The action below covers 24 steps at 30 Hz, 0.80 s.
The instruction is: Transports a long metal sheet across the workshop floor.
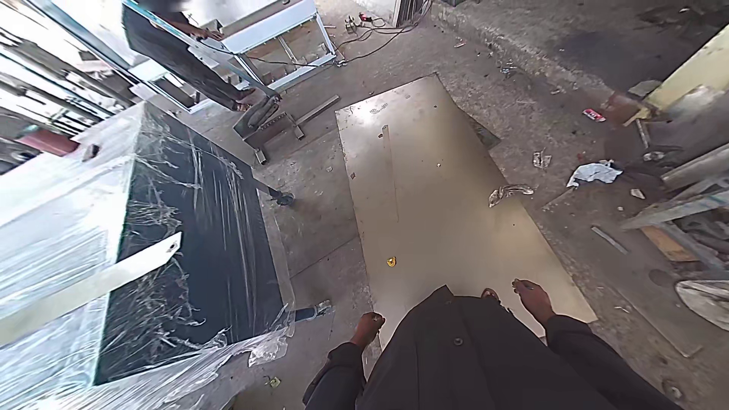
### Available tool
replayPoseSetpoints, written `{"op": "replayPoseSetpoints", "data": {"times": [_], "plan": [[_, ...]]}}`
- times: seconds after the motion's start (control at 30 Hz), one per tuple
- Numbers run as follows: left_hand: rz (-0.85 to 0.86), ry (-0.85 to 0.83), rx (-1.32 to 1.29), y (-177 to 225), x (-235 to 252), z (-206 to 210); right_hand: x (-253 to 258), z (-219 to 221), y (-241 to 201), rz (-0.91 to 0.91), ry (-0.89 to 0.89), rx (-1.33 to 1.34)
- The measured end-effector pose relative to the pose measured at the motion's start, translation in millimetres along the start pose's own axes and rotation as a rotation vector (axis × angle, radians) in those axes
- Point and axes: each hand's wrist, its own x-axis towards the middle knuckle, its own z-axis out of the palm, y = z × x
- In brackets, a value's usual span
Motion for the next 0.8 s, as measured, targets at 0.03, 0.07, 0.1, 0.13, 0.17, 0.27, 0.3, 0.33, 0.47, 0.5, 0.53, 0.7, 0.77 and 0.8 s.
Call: {"op": "replayPoseSetpoints", "data": {"times": [0.03,0.07,0.1,0.13,0.17,0.27,0.3,0.33,0.47,0.5,0.53,0.7,0.77,0.8], "plan": [[0.004,0.003,0.0,-1,1,-1,0,1,0,-0.004,0.004,-0.008],[0.007,0.006,0.007,-1,1,-1,0,3,1,-0.005,0.009,-0.013],[0.004,0.006,0.015,-1,1,0,1,4,2,-0.005,0.009,-0.013],[0.002,0.008,0.015,0,1,1,2,5,2,-0.005,0.006,-0.01],[-0.001,0.011,0.015,1,1,2,4,6,2,-0.006,0.001,-0.008],[-0.011,0.021,-0.002,3,-1,12,12,1,3,-0.011,-0.034,-0.018],[-0.01,0.026,-0.015,5,-1,16,17,-3,2,-0.015,-0.041,-0.016],[-0.01,0.033,-0.028,8,-1,20,23,-9,1,-0.023,-0.042,-0.018],[-0.038,0.069,-0.12,27,-9,44,52,-40,0,-0.069,-0.053,-0.064],[-0.04,0.083,-0.146,32,-10,52,61,-48,-2,-0.08,-0.055,-0.07],[-0.037,0.093,-0.16,36,-10,60,68,-56,-5,-0.09,-0.058,-0.078],[-0.055,0.106,-0.223,67,-24,97,89,-89,-18,-0.152,-0.111,-0.149],[-0.056,0.114,-0.25,76,-31,112,96,-95,-16,-0.181,-0.162,-0.203],[-0.06,0.113,-0.258,81,-35,118,98,-96,-13,-0.196,-0.185,-0.231]]}}
